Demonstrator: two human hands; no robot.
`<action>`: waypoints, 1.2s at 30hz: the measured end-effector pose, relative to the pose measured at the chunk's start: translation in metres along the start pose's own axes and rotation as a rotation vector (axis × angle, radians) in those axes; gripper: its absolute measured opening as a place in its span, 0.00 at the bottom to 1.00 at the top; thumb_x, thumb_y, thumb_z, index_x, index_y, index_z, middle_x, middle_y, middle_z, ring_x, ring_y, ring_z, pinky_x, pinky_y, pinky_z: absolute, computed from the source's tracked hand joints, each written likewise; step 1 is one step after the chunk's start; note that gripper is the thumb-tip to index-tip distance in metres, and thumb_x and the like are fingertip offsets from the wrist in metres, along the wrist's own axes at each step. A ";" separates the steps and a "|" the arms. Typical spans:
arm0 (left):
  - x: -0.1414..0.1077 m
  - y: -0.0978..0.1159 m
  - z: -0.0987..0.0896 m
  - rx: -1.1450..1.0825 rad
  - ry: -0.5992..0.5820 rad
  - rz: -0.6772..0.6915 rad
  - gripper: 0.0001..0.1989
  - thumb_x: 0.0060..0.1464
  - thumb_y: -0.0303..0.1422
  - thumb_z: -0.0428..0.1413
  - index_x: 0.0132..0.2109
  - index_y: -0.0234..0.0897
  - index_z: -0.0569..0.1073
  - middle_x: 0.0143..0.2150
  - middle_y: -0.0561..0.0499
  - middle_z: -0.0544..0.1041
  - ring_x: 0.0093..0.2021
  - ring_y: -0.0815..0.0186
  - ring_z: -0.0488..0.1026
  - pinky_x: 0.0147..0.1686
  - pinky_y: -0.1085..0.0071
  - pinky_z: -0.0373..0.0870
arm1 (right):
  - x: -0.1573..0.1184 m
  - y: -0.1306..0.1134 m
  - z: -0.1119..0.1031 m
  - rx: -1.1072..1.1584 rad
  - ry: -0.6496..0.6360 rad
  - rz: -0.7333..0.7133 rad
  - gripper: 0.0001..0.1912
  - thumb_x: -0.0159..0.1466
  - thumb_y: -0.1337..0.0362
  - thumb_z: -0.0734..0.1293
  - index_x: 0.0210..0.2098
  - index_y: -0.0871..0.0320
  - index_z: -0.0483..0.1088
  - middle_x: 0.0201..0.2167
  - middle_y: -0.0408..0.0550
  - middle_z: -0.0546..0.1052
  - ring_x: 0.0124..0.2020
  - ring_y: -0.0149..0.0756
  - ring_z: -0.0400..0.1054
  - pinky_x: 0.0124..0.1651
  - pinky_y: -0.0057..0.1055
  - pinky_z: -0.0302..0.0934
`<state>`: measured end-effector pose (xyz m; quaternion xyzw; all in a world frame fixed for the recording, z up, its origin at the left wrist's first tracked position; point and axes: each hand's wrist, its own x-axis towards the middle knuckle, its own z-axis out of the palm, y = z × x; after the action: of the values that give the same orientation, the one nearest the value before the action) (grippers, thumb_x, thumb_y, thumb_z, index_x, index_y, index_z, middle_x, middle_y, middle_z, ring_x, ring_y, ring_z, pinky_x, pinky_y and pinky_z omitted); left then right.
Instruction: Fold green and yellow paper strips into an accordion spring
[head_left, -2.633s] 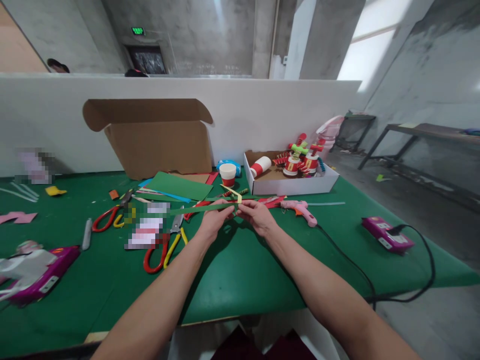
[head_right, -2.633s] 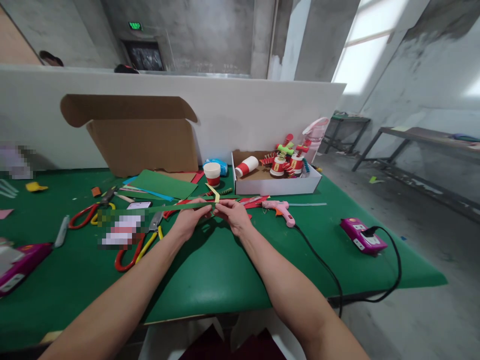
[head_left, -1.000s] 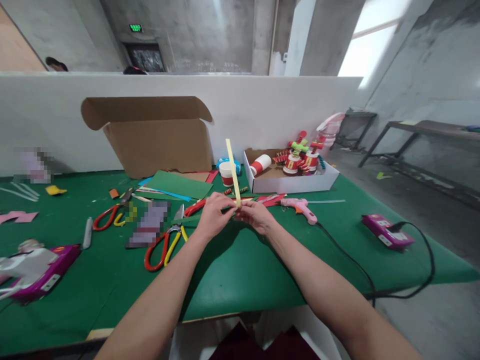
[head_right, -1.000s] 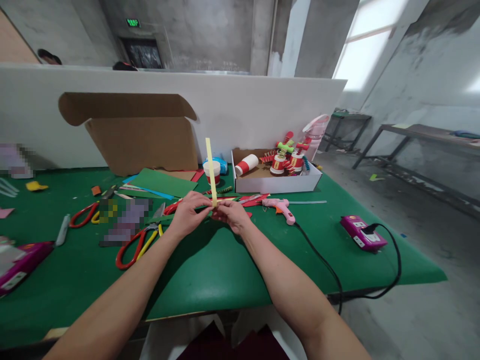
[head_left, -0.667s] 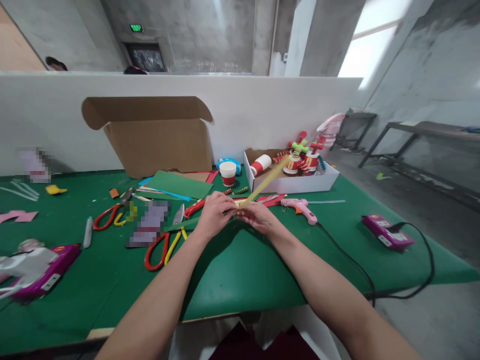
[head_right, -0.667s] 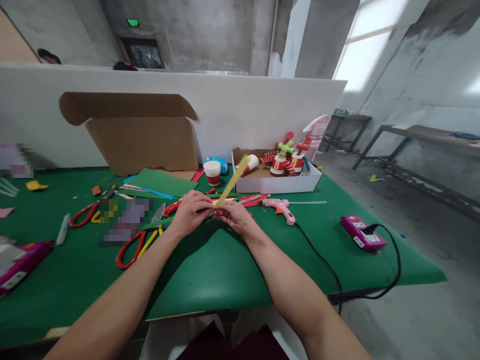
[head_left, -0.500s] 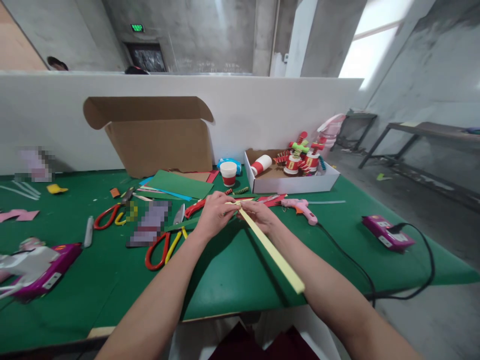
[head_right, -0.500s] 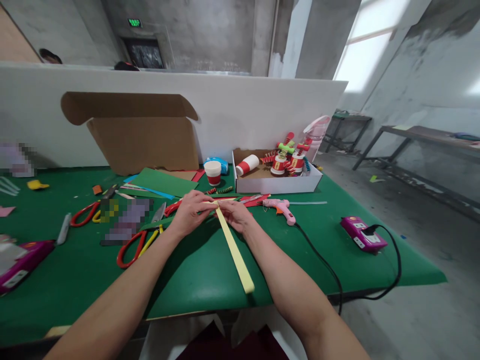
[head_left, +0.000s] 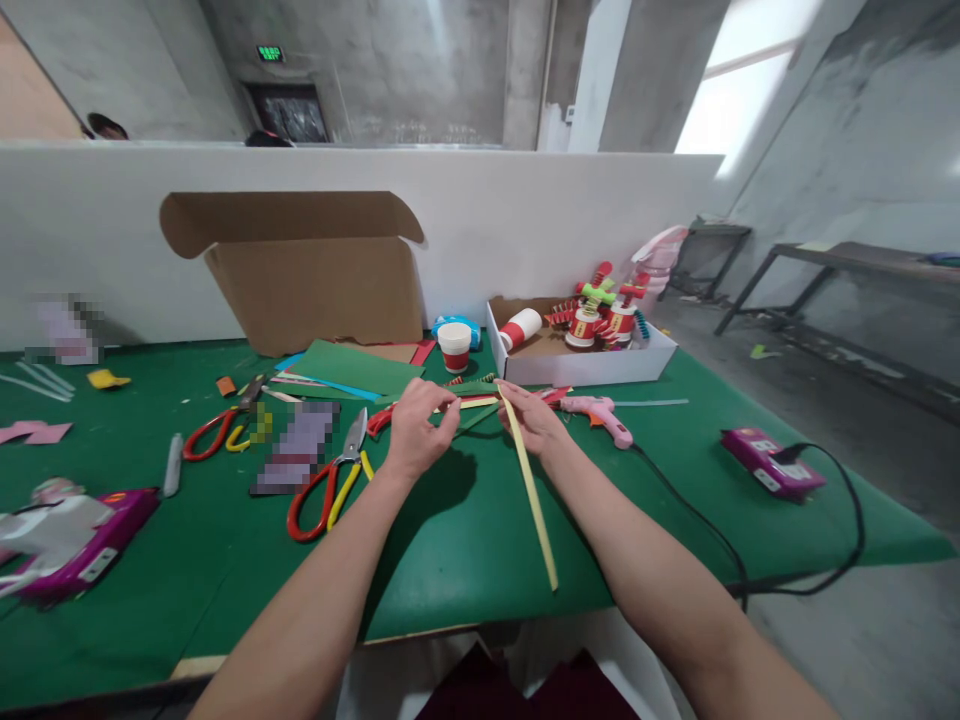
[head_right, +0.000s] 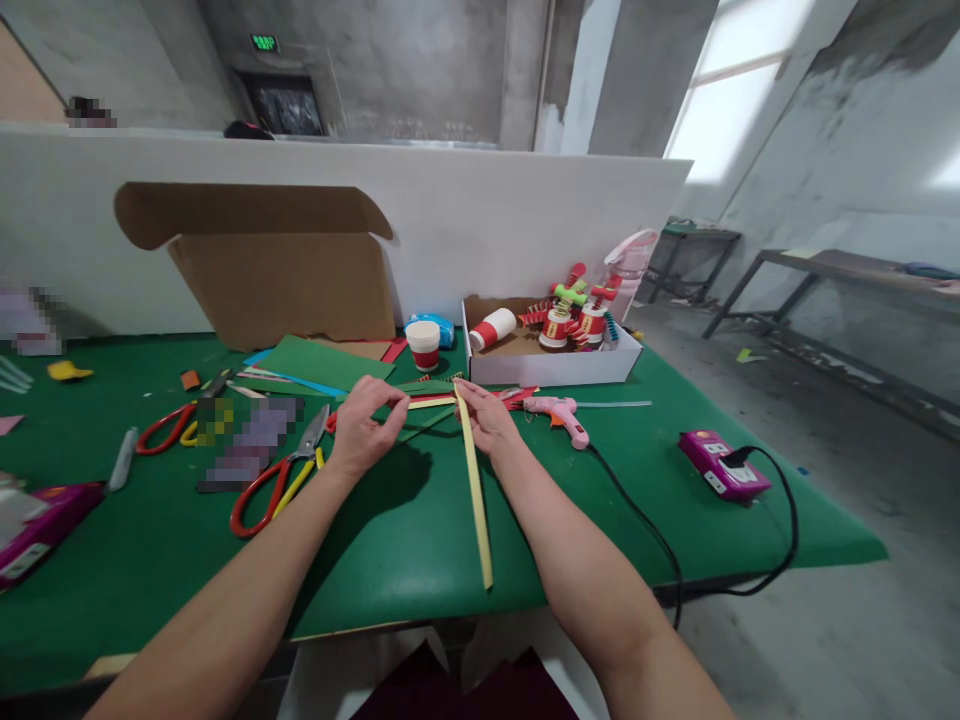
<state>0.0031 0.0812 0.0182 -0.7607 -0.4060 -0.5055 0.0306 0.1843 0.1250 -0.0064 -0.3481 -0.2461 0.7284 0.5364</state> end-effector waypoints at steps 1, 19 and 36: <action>0.000 0.000 0.000 -0.011 -0.013 -0.028 0.09 0.57 0.31 0.51 0.28 0.38 0.71 0.25 0.51 0.72 0.29 0.65 0.65 0.33 0.68 0.64 | 0.000 -0.002 0.000 0.023 0.018 -0.002 0.07 0.54 0.73 0.72 0.32 0.59 0.74 0.17 0.35 0.72 0.16 0.21 0.64 0.23 0.16 0.64; -0.009 0.000 0.025 -0.513 -0.178 -0.567 0.12 0.50 0.42 0.58 0.36 0.38 0.73 0.30 0.53 0.75 0.29 0.68 0.69 0.30 0.73 0.67 | -0.012 0.017 0.014 -0.041 -0.123 -0.033 0.13 0.46 0.70 0.78 0.27 0.59 0.71 0.23 0.36 0.74 0.24 0.21 0.68 0.33 0.18 0.65; -0.006 -0.002 0.024 -0.634 -0.106 -0.735 0.13 0.43 0.43 0.61 0.28 0.38 0.71 0.24 0.55 0.71 0.25 0.70 0.66 0.28 0.74 0.63 | -0.017 0.022 0.020 -0.223 -0.111 -0.109 0.15 0.44 0.61 0.79 0.26 0.60 0.74 0.21 0.41 0.76 0.24 0.26 0.70 0.33 0.24 0.68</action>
<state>0.0192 0.0898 0.0010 -0.5637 -0.4746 -0.5420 -0.4040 0.1584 0.1021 -0.0054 -0.3510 -0.3735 0.6845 0.5184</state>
